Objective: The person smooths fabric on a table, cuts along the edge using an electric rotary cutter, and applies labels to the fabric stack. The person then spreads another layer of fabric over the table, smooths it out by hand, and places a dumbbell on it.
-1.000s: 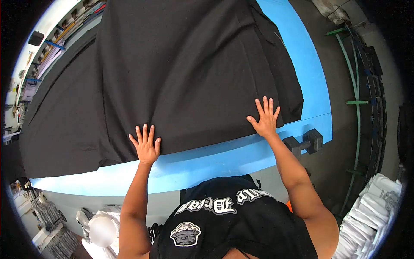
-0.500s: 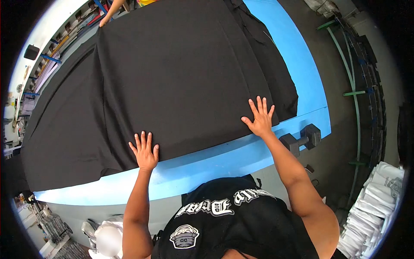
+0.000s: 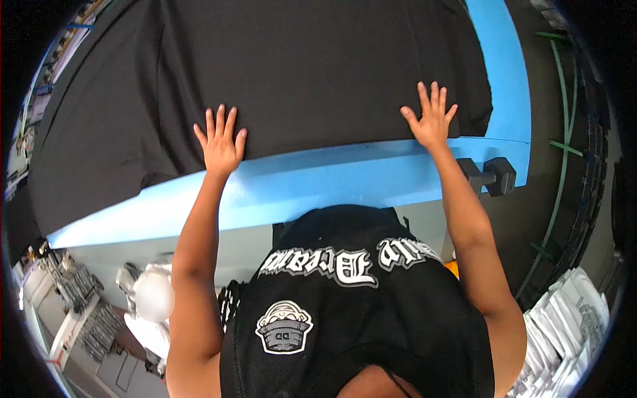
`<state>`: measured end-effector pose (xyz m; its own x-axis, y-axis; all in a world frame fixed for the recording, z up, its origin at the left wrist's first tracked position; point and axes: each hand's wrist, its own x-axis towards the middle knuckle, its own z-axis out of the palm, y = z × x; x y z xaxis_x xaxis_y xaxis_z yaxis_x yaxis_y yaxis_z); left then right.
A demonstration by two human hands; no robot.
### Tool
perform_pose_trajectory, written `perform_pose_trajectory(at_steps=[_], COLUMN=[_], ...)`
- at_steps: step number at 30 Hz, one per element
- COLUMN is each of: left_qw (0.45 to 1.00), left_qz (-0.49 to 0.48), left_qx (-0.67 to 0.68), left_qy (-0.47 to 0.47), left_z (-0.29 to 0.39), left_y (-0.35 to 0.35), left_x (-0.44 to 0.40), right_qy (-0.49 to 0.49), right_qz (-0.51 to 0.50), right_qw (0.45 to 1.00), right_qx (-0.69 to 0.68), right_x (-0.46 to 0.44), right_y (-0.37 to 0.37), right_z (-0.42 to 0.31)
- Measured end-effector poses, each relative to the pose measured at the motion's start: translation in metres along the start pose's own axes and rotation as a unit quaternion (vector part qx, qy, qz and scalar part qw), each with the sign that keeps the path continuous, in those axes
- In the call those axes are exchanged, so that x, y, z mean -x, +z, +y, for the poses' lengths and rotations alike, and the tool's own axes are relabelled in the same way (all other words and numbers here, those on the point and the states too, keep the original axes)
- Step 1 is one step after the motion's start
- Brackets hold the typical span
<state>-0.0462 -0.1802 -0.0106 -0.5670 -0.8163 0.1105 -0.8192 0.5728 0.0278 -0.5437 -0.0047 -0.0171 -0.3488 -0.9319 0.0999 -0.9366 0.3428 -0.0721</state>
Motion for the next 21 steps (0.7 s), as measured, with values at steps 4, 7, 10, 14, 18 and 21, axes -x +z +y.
perform_pose_trajectory(at_steps=[4, 7, 10, 14, 18, 21], left_qw=[1.000, 1.000, 1.000, 0.991, 0.995, 1.000], left_qz=[-0.012, -0.007, -0.004, -0.106, 0.041, 0.003], left_qx=[-0.022, -0.013, -0.015, -0.054, 0.094, 0.022], left_qy=[-0.001, -0.005, -0.005, -0.063, 0.016, -0.011], left_z=[-0.002, 0.001, -0.001, 0.027, 0.079, 0.087], left_y=[0.004, 0.005, 0.004, -0.042, -0.031, 0.003], left_x=[0.001, 0.005, 0.003, -0.021, -0.044, -0.023], right_qy=[0.001, 0.003, 0.004, 0.005, 0.001, 0.004], right_qz=[-0.005, -0.009, -0.013, -0.014, -0.012, -0.004], right_qw=[1.000, 1.000, 1.000, 1.000, 1.000, 1.000], right_qx=[-0.005, -0.001, 0.001, 0.002, 0.004, 0.002], right_x=[0.001, 0.004, 0.004, 0.002, 0.002, 0.003], right_y=[0.002, 0.003, 0.005, 0.008, 0.004, 0.004], right_z=[0.002, 0.004, 0.003, 0.001, 0.003, 0.002])
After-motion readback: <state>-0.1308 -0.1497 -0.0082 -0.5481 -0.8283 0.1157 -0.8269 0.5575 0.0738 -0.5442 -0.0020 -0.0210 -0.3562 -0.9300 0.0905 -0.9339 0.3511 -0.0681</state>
